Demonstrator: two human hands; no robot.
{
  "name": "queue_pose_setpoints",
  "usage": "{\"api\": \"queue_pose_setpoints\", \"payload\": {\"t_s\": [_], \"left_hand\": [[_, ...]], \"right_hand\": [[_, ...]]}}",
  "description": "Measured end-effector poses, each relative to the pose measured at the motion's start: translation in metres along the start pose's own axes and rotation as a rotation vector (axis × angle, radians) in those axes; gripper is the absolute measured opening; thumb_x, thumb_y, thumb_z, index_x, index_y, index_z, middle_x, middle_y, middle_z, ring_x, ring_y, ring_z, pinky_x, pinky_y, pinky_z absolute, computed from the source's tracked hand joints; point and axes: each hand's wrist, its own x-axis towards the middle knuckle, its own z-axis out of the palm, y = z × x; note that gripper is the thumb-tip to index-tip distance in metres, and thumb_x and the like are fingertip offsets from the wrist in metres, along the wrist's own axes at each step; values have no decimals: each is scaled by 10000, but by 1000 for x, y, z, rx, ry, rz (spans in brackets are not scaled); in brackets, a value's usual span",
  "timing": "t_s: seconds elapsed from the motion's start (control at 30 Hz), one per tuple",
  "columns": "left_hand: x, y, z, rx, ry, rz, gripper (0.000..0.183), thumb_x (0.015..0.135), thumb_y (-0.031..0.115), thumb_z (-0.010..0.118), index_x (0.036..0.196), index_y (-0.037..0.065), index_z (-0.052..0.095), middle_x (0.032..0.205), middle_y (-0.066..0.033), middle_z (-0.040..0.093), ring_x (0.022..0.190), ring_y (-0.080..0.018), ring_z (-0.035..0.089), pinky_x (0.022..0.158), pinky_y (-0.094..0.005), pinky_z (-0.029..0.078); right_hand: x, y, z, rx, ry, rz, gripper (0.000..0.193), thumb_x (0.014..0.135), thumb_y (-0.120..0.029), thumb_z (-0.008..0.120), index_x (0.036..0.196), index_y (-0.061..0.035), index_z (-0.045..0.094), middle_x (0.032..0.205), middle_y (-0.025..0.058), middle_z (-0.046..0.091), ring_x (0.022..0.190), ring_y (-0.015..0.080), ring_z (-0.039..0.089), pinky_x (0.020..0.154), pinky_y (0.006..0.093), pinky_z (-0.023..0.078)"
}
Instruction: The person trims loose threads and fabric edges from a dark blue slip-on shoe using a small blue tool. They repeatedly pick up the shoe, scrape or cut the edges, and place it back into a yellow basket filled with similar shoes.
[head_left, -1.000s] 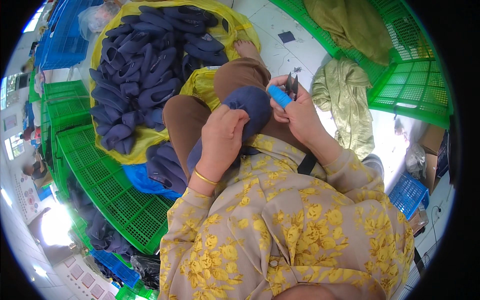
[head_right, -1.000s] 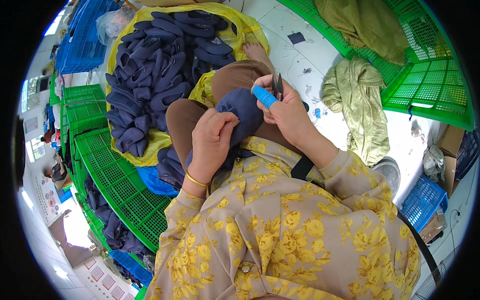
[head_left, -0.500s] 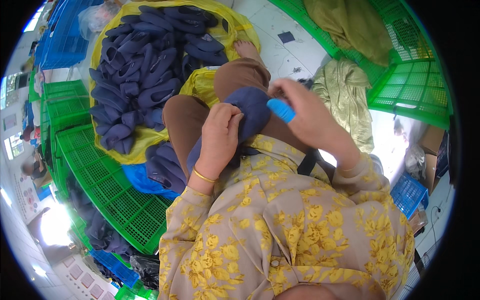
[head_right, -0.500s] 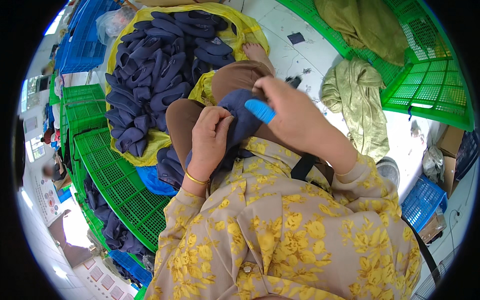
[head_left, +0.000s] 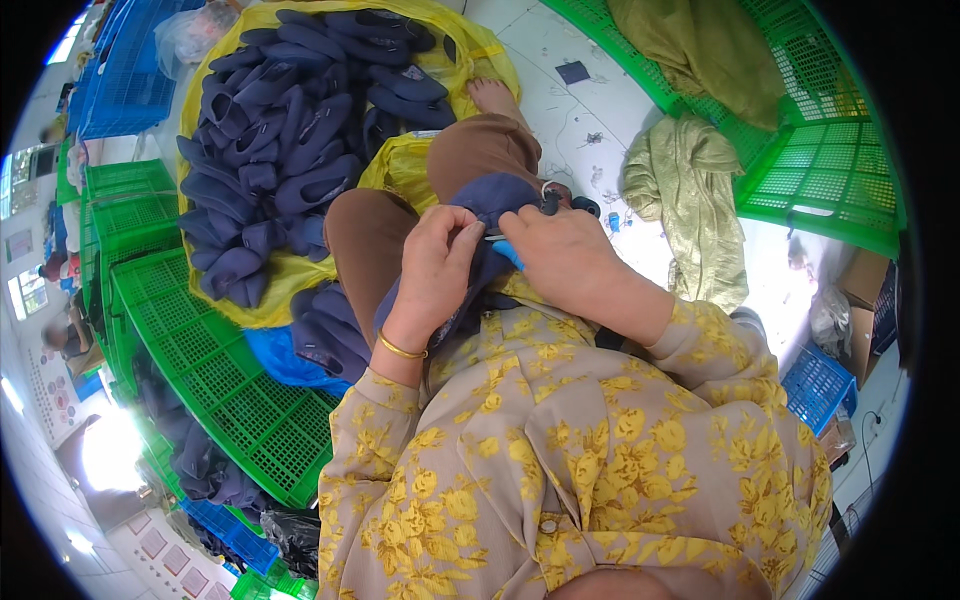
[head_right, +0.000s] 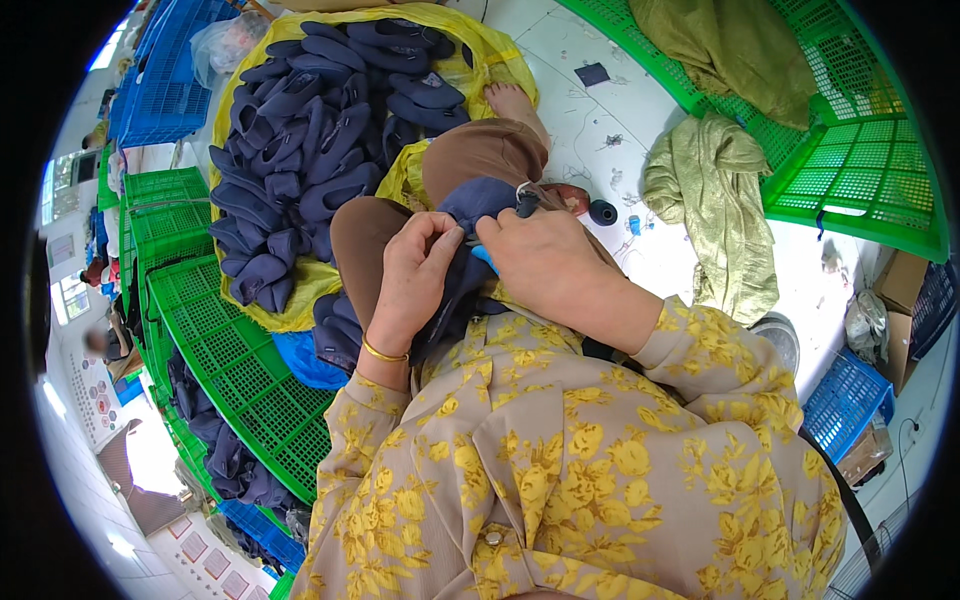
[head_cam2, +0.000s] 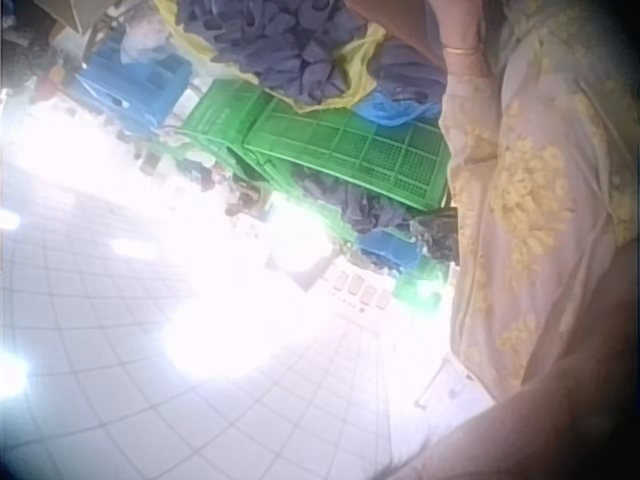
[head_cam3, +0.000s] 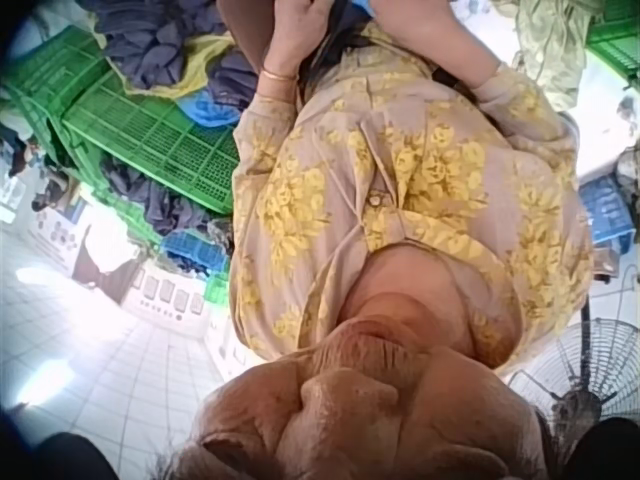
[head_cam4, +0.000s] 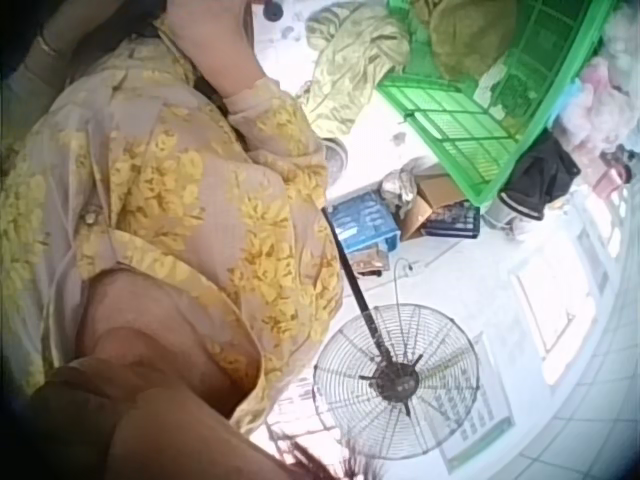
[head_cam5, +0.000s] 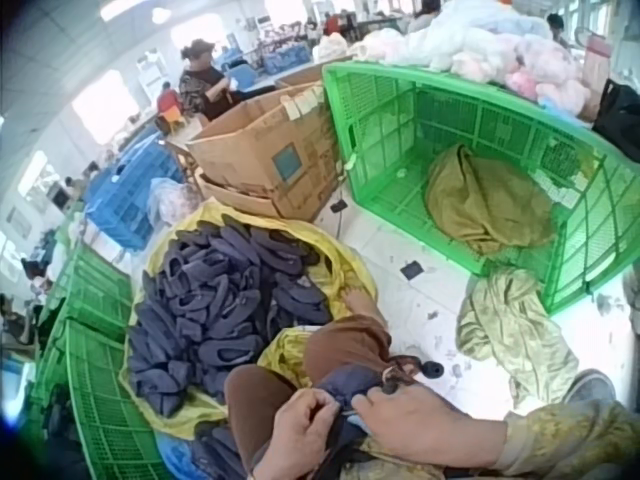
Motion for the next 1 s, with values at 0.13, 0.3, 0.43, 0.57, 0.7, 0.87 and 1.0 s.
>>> {"api": "queue_pose_setpoints", "payload": {"t_s": [0.13,0.3,0.43,0.57,0.7,0.87,1.0], "left_hand": [[0,-1,0,9,6,-8,80,880,58,648,880,-10,606,815,-112,580,725,-201,552,671,-309,451],[-3,-2,-6,-208,16,-142,138,879,77,669,974,-8,617,864,-101,614,750,-152,575,679,-291,474],[-19,8,-40,114,85,-21,272,841,81,699,1079,2,594,943,-100,630,799,-206,619,723,-325,512],[-47,-16,-66,656,24,88,234,835,88,663,1056,18,627,872,-118,644,753,-314,624,705,-352,514],[-64,-37,-99,294,99,-270,172,912,127,602,992,-13,664,714,-62,648,641,-184,615,596,-312,496],[-84,-30,-108,139,146,-222,260,897,169,672,1059,-33,654,831,-40,659,721,-116,593,634,-267,489],[-78,-22,-77,358,-4,-133,417,779,255,785,1056,-30,658,850,-128,623,778,-236,607,710,-329,491]], "right_hand": [[2,-2,-1,-35,-18,5,252,752,-96,646,980,-58,545,835,101,592,687,303,649,603,411,515],[2,2,-2,109,40,86,154,887,-191,580,954,-53,570,835,130,641,763,333,659,654,418,526],[-2,21,-5,502,144,395,273,974,-315,527,999,-45,561,858,202,642,832,435,612,720,464,490],[-16,50,9,644,229,502,316,978,-345,531,975,-29,546,852,236,618,798,439,586,700,436,457],[-26,66,19,774,293,515,264,995,-272,530,949,-12,532,726,122,527,664,203,512,645,339,432],[-10,54,14,928,224,525,270,1013,-264,519,921,-11,529,761,9,501,721,94,416,663,266,402],[8,37,20,1013,191,508,247,992,-254,574,915,-21,541,773,1,490,760,64,413,691,245,397]]}}
